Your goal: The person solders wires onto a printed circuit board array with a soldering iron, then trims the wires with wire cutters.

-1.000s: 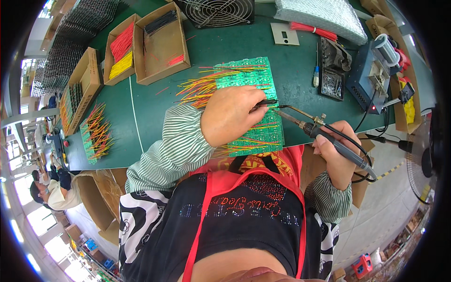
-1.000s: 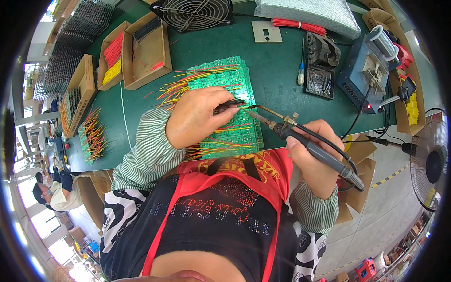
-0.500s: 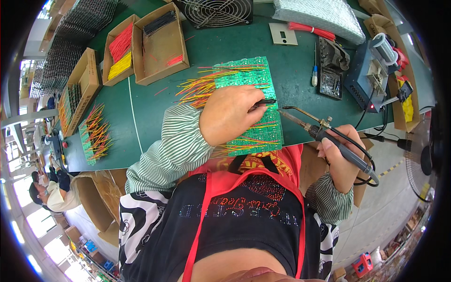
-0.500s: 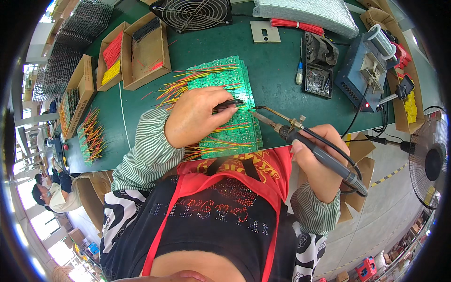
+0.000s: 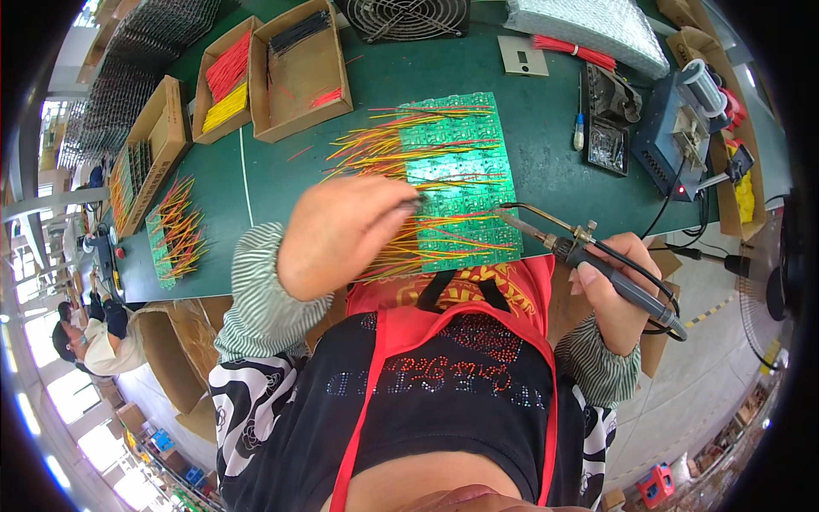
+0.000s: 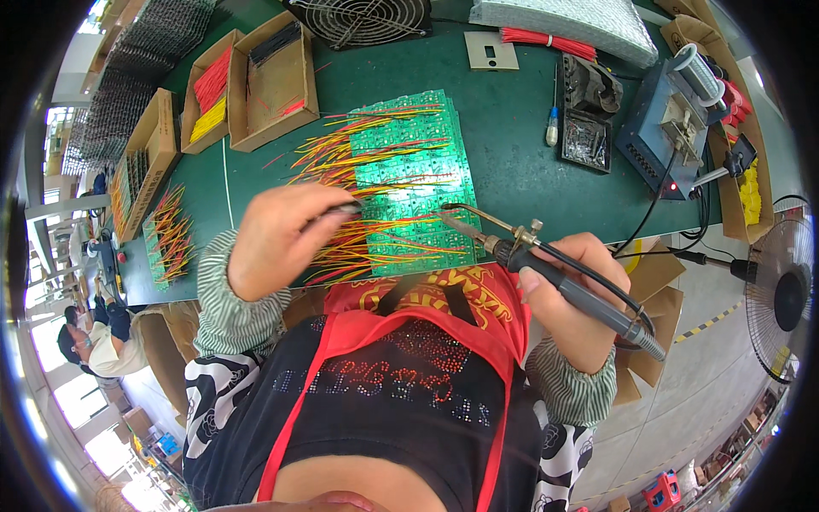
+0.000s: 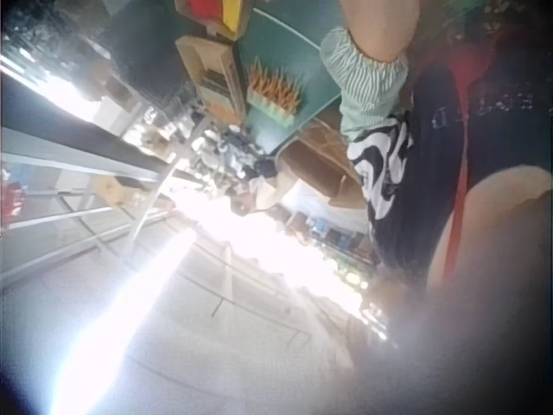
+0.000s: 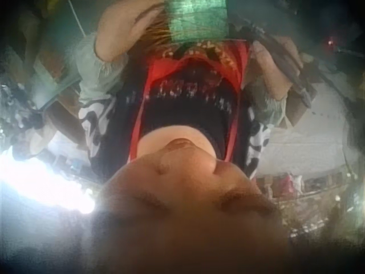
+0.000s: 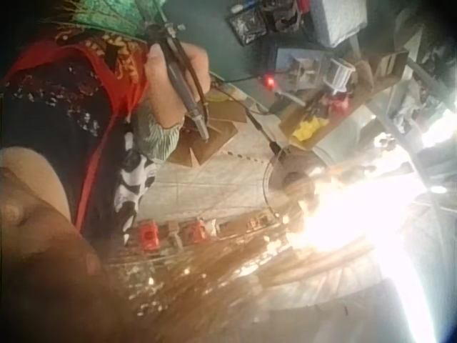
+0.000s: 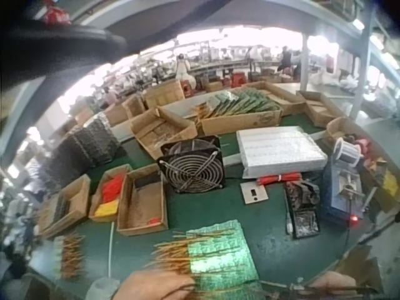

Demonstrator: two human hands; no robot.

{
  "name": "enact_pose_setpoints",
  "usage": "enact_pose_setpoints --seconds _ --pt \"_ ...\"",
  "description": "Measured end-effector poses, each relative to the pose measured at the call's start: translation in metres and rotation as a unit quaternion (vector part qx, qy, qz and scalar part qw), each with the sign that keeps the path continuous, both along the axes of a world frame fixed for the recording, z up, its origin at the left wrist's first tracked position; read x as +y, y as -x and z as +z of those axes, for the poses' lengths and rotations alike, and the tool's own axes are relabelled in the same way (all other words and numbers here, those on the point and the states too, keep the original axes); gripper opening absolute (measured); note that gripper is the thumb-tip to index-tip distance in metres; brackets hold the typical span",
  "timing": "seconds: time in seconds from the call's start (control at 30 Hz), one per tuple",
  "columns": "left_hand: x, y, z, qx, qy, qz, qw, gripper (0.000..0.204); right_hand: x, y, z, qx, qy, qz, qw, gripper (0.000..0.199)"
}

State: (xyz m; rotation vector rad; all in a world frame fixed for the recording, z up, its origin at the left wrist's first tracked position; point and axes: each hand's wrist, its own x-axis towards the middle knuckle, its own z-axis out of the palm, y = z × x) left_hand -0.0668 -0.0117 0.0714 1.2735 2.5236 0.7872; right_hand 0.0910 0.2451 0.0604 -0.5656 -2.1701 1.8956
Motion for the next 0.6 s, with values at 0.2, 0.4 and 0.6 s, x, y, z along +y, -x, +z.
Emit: enact_pose_setpoints --seconds 0.2,0.4,0.6 --pt "0.025 -0.015 -0.009 -0.017 0.043 -0.036 0.998 0.009 -0.005 -0.006 0.003 -0.012 -0.007 -0.014 1.000 0.017" --pt "0.018 -0.015 -0.013 -0.032 0.070 -0.121 0.990 0.012 -0.011 -0.012 0.001 -0.004 0.008 -0.020 1.000 0.017" --pt "0.005 -0.018 -0.022 -0.088 0.000 -0.018 0.996 0.015 -0.012 -0.008 0.000 -0.020 0.041 0.015 0.999 0.016"
